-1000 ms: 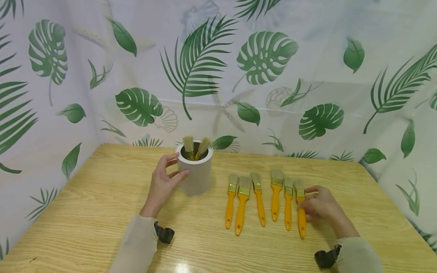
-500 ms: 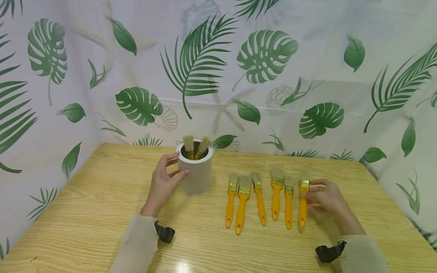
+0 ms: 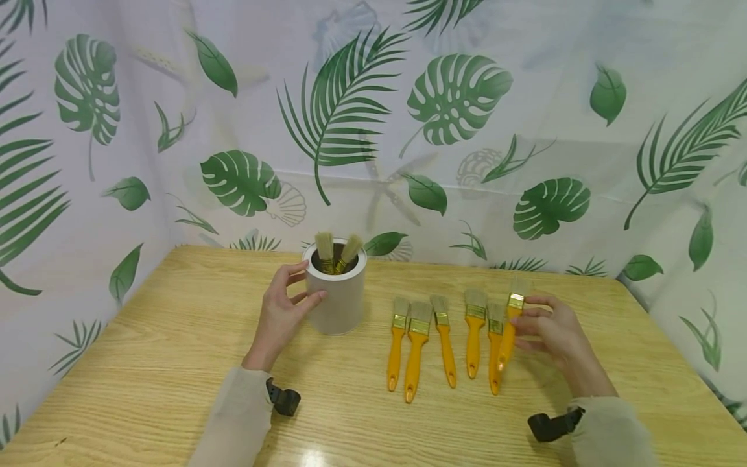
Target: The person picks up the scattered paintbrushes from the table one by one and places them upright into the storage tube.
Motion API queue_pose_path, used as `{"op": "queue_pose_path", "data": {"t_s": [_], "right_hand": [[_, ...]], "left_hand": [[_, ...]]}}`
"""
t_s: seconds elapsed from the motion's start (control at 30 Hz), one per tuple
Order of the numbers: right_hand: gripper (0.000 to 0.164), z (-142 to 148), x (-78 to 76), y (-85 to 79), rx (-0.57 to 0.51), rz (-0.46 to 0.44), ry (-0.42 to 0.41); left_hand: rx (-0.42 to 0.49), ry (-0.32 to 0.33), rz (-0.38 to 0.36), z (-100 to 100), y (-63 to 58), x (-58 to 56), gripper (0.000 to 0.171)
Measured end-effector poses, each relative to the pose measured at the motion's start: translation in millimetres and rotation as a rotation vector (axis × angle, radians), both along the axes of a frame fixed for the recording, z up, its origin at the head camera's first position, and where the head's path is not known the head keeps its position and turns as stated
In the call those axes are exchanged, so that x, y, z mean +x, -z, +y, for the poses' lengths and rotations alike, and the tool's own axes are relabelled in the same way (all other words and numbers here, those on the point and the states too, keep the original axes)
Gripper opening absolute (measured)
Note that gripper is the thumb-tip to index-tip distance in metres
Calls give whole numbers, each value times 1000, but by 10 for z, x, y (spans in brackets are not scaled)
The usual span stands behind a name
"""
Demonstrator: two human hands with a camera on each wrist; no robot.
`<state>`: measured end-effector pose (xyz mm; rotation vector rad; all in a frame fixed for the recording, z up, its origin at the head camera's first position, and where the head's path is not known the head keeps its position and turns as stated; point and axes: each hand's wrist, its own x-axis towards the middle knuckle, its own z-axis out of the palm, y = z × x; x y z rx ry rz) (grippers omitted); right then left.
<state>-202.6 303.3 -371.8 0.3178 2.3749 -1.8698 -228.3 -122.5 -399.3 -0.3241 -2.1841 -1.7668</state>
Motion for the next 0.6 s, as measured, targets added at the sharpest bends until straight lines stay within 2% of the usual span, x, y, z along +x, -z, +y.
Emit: {"op": "queue_pose_path", "data": {"t_s": [0.27, 0.4, 0.6], "right_hand": [[61, -140, -12, -53, -70, 66, 20], [53, -201, -40, -56, -114, 91, 51], [50, -304, -66, -84, -225, 107, 82]], "left_hand": [[13, 2, 3, -10, -1, -1, 54], [10, 4, 0, -9, -1, 3, 53], [11, 5, 3, -3, 3, 5, 54]]}}
